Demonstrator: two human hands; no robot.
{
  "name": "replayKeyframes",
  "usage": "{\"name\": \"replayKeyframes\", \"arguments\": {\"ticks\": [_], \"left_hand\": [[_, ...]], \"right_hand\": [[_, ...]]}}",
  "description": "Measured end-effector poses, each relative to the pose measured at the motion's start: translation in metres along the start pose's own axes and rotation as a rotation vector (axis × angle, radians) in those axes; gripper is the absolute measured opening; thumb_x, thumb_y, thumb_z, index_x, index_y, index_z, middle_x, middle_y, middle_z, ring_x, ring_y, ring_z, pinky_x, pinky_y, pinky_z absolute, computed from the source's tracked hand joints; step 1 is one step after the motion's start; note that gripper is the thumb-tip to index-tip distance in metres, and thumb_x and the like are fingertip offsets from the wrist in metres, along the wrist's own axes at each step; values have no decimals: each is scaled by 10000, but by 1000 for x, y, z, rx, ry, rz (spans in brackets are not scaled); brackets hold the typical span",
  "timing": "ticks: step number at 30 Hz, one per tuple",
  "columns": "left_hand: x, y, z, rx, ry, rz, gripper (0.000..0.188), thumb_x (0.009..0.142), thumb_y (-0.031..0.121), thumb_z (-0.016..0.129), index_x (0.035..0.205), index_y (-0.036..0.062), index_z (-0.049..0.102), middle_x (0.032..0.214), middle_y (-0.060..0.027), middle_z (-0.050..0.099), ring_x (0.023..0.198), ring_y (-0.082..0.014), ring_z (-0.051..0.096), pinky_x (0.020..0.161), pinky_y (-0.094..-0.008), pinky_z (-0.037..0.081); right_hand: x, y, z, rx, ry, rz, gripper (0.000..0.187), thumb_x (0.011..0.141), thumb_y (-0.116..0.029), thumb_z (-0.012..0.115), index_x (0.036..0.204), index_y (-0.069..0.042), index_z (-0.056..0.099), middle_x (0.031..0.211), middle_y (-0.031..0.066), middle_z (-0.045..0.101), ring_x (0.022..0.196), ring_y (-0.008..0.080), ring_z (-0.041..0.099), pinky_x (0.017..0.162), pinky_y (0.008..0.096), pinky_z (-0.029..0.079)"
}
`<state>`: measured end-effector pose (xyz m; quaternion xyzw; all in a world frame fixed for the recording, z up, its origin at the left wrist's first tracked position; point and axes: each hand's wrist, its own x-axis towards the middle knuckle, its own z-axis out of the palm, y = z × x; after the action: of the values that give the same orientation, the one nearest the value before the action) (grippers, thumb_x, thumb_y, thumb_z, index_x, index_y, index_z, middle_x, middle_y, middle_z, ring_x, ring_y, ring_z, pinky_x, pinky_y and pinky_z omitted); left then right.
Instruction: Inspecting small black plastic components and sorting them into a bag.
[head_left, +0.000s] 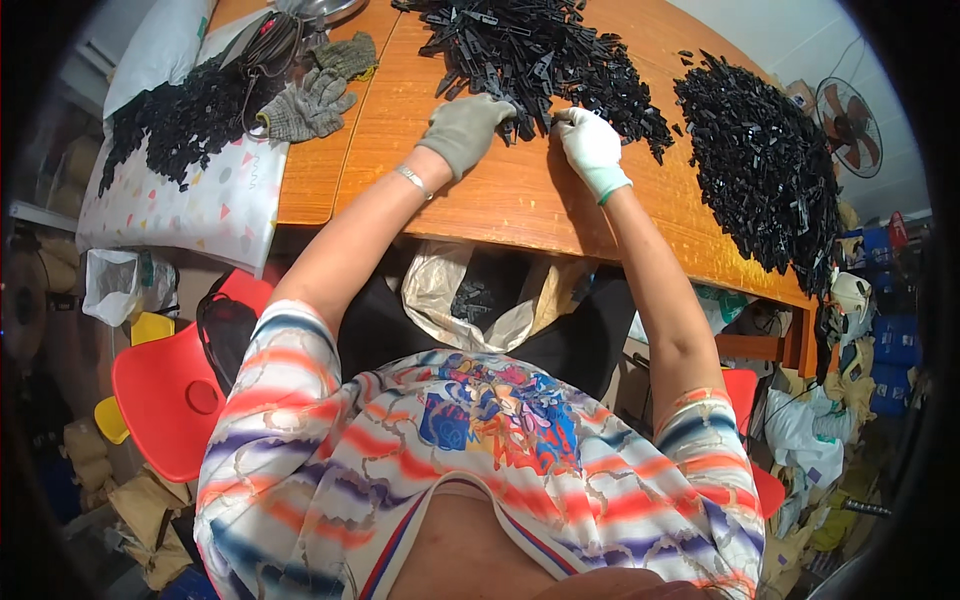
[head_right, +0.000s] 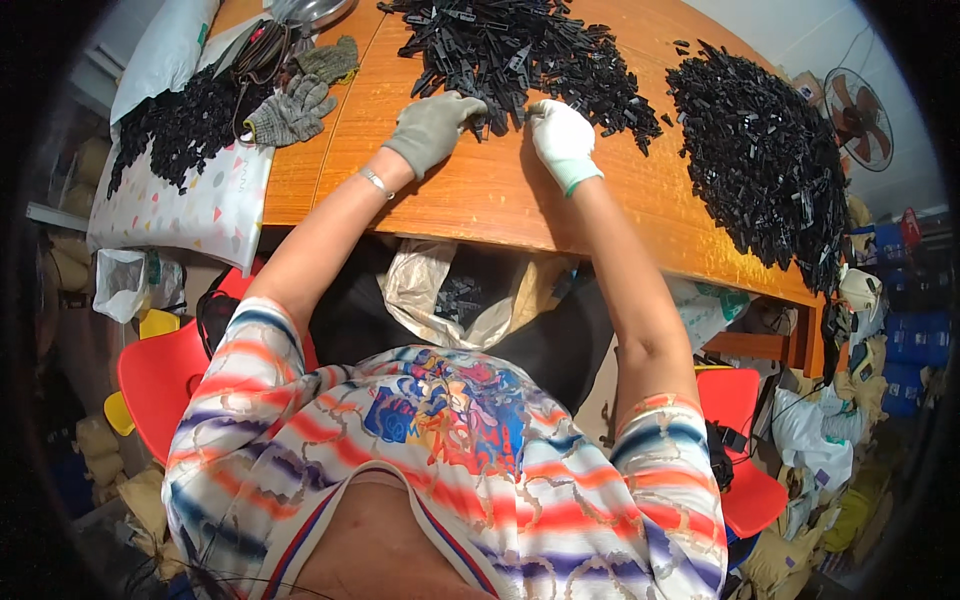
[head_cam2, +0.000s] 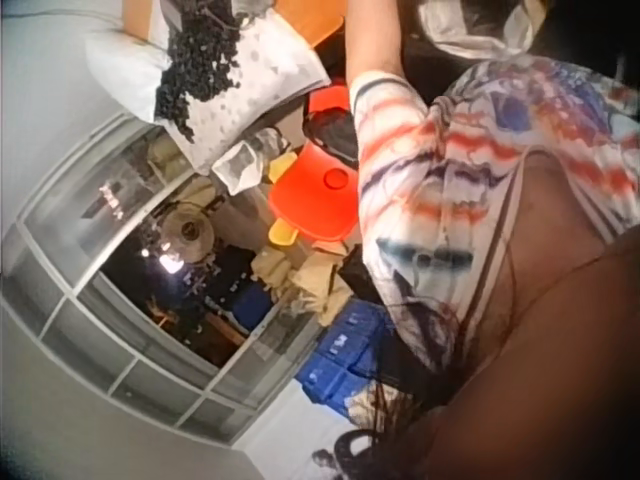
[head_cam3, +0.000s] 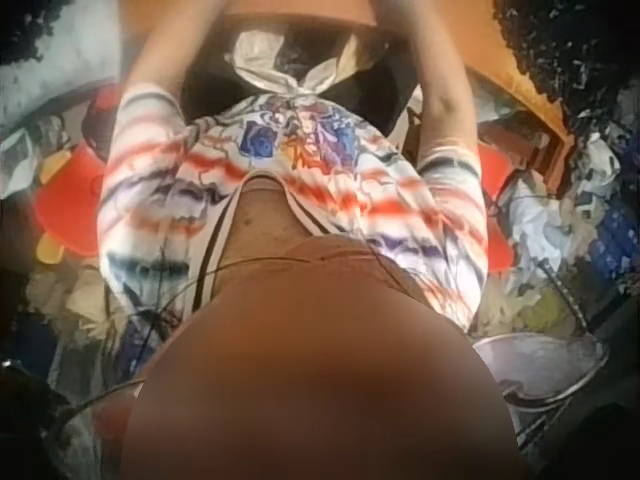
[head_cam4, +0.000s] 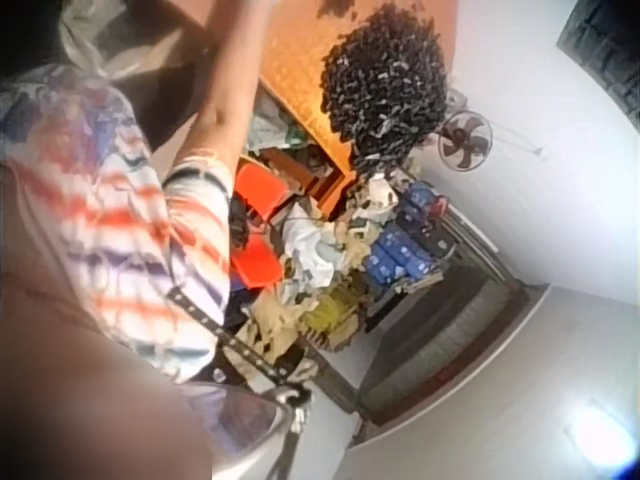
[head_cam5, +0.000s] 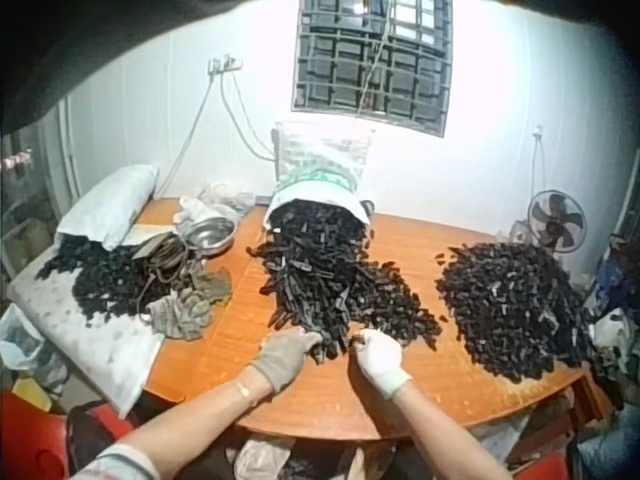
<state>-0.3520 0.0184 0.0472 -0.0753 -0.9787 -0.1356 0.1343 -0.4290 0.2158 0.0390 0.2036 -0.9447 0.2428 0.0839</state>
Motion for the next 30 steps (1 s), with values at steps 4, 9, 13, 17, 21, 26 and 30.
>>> {"name": "replayKeyframes", "arguments": {"ticks": [4, 9, 13, 17, 21, 26, 30], "left_hand": [[4, -2, 5, 12, 30, 42, 223, 868, 129, 549, 1075, 168, 622, 978, -97, 630, 917, -295, 627, 759, -427, 510], [-5, -6, 0, -86, 36, -14, 166, 837, 102, 580, 997, 118, 620, 957, -118, 629, 899, -307, 621, 749, -436, 503], [-16, -15, 2, -122, 39, -9, 169, 835, 102, 607, 1002, 88, 591, 966, -106, 617, 938, -311, 589, 795, -413, 485], [-25, -19, 1, -152, 11, 12, 158, 863, 111, 566, 1017, 76, 583, 963, -118, 619, 931, -317, 591, 801, -422, 481], [-25, -5, -7, -282, 19, -242, 238, 886, 256, 549, 1018, 60, 578, 930, -175, 645, 885, -359, 622, 775, -470, 486], [-20, 28, -12, -184, -3, -341, 457, 854, 410, 614, 1062, 10, 539, 910, -234, 655, 879, -390, 642, 771, -474, 497], [-18, 24, -11, -179, -85, -398, 382, 849, 365, 623, 1071, 58, 582, 939, -193, 664, 900, -362, 638, 783, -451, 495]], "right_hand": [[9, -12, -2, -79, -158, 6, 191, 820, -299, 643, 946, -164, 694, 893, 101, 689, 856, 298, 648, 746, 385, 497], [2, -25, -16, -205, -253, -19, 253, 803, -349, 660, 895, -115, 690, 872, 116, 693, 846, 296, 663, 732, 394, 508], [-7, -9, -12, -253, -211, -42, 247, 803, -338, 650, 872, -103, 684, 858, 122, 689, 841, 308, 659, 731, 404, 510], [-20, -2, -17, -202, -176, -32, 188, 804, -272, 627, 832, -90, 665, 857, 142, 680, 848, 324, 650, 741, 405, 508], [-37, 7, -23, 7, -175, 39, 154, 782, -176, 622, 886, -80, 681, 895, 141, 688, 871, 318, 651, 782, 382, 505], [-48, 14, -29, 231, -272, 96, 191, 788, -75, 620, 950, -4, 692, 801, 101, 703, 721, 168, 652, 670, 286, 495], [-57, -14, -47, 382, -399, 142, 84, 779, -38, 610, 827, -6, 671, 712, 25, 647, 653, 80, 548, 604, 252, 454]]}}
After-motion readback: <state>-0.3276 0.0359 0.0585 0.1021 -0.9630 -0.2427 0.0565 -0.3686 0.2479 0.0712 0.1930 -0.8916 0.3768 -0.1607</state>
